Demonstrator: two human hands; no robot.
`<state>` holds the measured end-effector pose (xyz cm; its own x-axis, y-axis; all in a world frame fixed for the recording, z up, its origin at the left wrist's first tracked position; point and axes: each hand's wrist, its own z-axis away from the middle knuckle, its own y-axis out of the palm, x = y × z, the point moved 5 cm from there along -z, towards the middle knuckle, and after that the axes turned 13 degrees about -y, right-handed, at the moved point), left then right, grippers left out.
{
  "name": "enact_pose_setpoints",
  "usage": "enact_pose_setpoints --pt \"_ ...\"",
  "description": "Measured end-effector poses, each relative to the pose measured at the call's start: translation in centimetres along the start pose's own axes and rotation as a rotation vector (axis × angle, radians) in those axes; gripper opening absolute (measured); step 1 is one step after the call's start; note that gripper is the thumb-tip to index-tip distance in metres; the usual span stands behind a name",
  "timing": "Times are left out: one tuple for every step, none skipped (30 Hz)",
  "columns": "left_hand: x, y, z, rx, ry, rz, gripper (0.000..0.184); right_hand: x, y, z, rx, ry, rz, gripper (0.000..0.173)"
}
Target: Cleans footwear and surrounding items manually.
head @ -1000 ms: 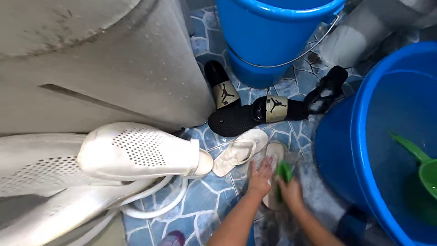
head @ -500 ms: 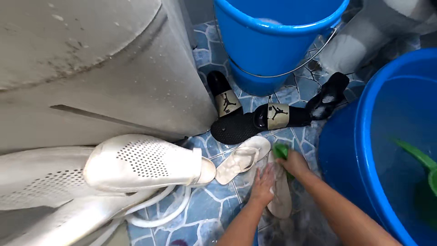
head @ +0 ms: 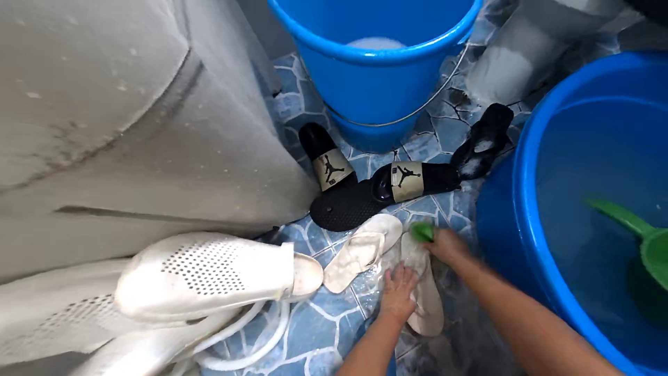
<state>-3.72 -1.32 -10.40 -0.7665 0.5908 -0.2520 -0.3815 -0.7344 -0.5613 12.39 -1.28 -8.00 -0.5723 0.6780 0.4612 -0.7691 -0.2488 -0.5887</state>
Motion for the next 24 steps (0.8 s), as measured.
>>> enact_pose_setpoints --pt "0.0 -0.2 0.0 -0.011 -0.006 -0.003 0.054 -0.1 -0.6 -0.4 -0.092 0.033 -0.040 0.046" --pt "0.0 -0.4 0.0 -0.023 -0.012 -0.016 0.054 -0.1 -0.5 -0.4 -0.153 0.062 -0.102 0.047" --pt "0.2 -0.3 0.0 -0.031 -0.017 -0.038 0.053 -0.3 0.5 0.2 -0.176 0.084 -0.172 0.048" --pt "0.2 0.0 -0.1 -0.035 -0.020 -0.059 0.054 -0.8 2.0 1.4 -0.155 0.099 -0.218 0.049" --pt "0.2 0.2 -0.2 -0.030 -0.023 -0.081 0.055 -1.3 3.7 3.5 -0.090 0.113 -0.232 0.052" --pt "0.1 0.3 -0.3 -0.018 -0.025 -0.097 0.056 -1.8 5.4 6.0 -0.002 0.125 -0.222 0.055" --pt "0.0 0.2 -0.3 -0.017 -0.028 -0.104 0.056 -2.2 7.3 8.7 0.092 0.126 -0.192 0.057" --pt "-0.1 0.2 -0.3 -0.011 -0.027 -0.106 0.056 -2.7 9.3 11.1 0.189 0.113 -0.147 0.056" --pt "-0.1 0.4 -0.2 -0.012 -0.026 -0.116 0.055 -3.3 11.0 13.0 0.276 0.093 -0.110 0.055" --pt "-0.2 0.5 -0.3 -0.022 -0.024 -0.129 0.055 -3.7 11.7 14.0 0.339 0.063 -0.075 0.053" --pt "-0.1 0.4 -0.4 -0.041 -0.023 -0.135 0.054 -3.8 11.5 13.9 0.372 0.022 -0.031 0.051" --pt "0.0 0.2 -0.5 -0.053 -0.024 -0.133 0.054 -3.7 10.4 13.1 0.365 -0.014 0.004 0.050" --pt "0.1 0.1 -0.5 -0.055 -0.028 -0.125 0.053 -3.6 8.7 11.9 0.315 -0.015 0.008 0.049" --pt "-0.1 0.0 -0.3 -0.048 -0.034 -0.117 0.052 -3.6 6.9 10.5 0.239 0.019 -0.016 0.050" --pt "-0.3 -0.1 -0.3 -0.045 -0.043 -0.122 0.051 -3.4 5.2 9.1 0.180 0.072 -0.033 0.051" --pt "-0.5 -0.1 -0.3 -0.050 -0.048 -0.135 0.050 -3.2 4.5 8.2 0.142 0.112 -0.045 0.051" --pt "-0.5 -0.2 -0.3 -0.056 -0.053 -0.153 0.050 -2.8 4.7 8.2 0.138 0.119 -0.044 0.051" --pt "-0.5 -0.3 -0.3 -0.061 -0.056 -0.166 0.052 -2.5 5.8 9.0 0.176 0.090 -0.029 0.050" --pt "-0.5 -0.4 -0.3 -0.059 -0.054 -0.175 0.053 -2.3 7.5 10.6 0.258 0.033 0.001 0.046" --pt "-0.5 -0.5 -0.3 -0.046 -0.053 -0.185 0.055 -2.5 9.3 12.6 0.363 -0.031 0.028 0.041" --pt "-0.6 -0.5 -0.2 -0.040 -0.048 -0.195 0.055 -3.2 10.9 14.5 0.477 -0.085 0.053 0.038" --pt "-0.7 -0.6 -0.3 -0.035 -0.046 -0.203 0.054 -4.0 12.3 15.9 0.584 -0.128 0.090 0.036" --pt "-0.8 -0.8 -0.4 -0.035 -0.046 -0.212 0.054 -4.7 13.2 16.7 0.657 -0.160 0.125 0.036" --pt "-0.9 -0.9 -0.4 -0.039 -0.043 -0.222 0.053 -5.1 13.7 16.8 0.689 -0.174 0.134 0.036"
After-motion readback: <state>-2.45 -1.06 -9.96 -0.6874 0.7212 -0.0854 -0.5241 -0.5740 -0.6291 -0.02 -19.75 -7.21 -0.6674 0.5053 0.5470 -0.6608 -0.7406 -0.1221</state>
